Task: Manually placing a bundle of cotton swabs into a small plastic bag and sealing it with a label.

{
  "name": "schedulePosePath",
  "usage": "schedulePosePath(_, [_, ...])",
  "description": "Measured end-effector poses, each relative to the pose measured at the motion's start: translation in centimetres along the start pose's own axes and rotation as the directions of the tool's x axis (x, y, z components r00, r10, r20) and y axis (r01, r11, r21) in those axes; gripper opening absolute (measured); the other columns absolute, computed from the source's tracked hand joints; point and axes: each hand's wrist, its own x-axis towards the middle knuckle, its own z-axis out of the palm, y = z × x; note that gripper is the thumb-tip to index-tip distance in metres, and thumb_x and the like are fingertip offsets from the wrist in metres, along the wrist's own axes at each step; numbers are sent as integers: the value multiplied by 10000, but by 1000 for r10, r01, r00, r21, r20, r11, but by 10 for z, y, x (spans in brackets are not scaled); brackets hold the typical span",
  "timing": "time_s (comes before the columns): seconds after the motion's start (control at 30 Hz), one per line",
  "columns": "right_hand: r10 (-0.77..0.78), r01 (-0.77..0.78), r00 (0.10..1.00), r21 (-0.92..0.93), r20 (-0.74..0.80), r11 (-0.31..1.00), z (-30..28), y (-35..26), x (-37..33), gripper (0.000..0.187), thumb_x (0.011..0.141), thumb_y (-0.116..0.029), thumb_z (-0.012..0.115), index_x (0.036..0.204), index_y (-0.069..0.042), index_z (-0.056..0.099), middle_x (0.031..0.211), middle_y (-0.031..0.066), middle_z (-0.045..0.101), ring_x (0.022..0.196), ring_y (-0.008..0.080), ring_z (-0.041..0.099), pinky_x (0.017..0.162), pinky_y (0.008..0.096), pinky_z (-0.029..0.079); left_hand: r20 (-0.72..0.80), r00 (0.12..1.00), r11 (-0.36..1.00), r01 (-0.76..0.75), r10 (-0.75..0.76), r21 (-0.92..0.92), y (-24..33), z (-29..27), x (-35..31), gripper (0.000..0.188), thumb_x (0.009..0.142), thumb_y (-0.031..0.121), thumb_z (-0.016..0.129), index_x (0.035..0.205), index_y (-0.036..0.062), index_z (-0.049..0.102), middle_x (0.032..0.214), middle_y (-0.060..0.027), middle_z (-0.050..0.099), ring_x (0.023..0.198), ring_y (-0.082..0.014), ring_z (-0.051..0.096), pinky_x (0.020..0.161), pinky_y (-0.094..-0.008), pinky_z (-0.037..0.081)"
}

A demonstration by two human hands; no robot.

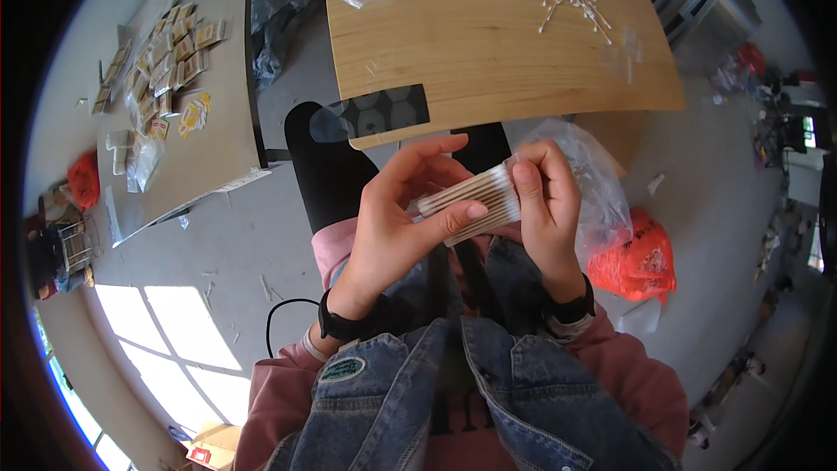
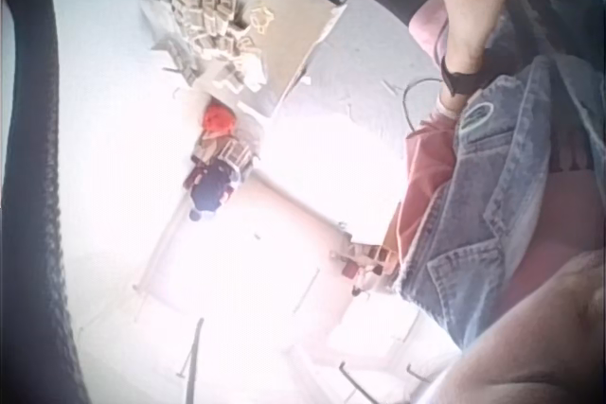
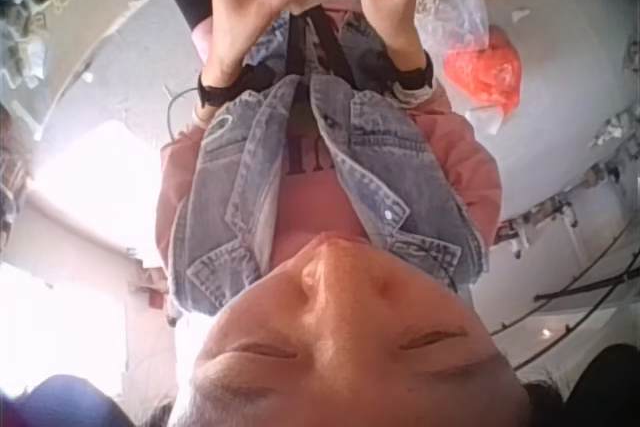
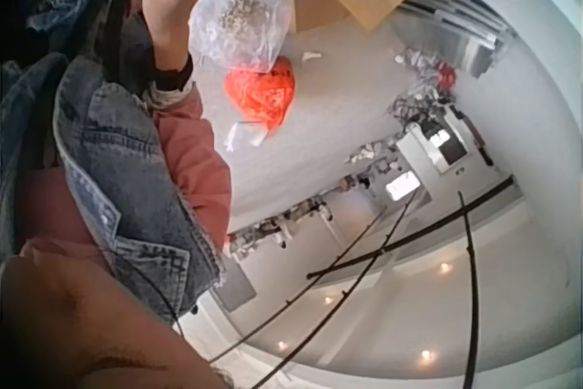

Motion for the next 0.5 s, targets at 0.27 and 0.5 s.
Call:
schedulePosePath(0.27, [-237,234,968,40,85,971,-7,-1,-26,231,879,-175,649,782,-24,503,611,53,499,476,121,426,456,246,341,119,954,878,-299,274,373,5,-3,-36,400,692,70,797,1045,-3,624,901,-91,633,813,-200,630,713,-274,486])
schedulePosePath(0.5, [-321,346,926,104,-198,932,9,-5,-44,379,971,-360,480,810,-34,373,564,50,444,451,88,380,431,230,300,36,931,914,-364,364,178,4,15,-58,610,631,156,876,1103,-37,542,952,-135,627,872,-207,615,813,-326,495])
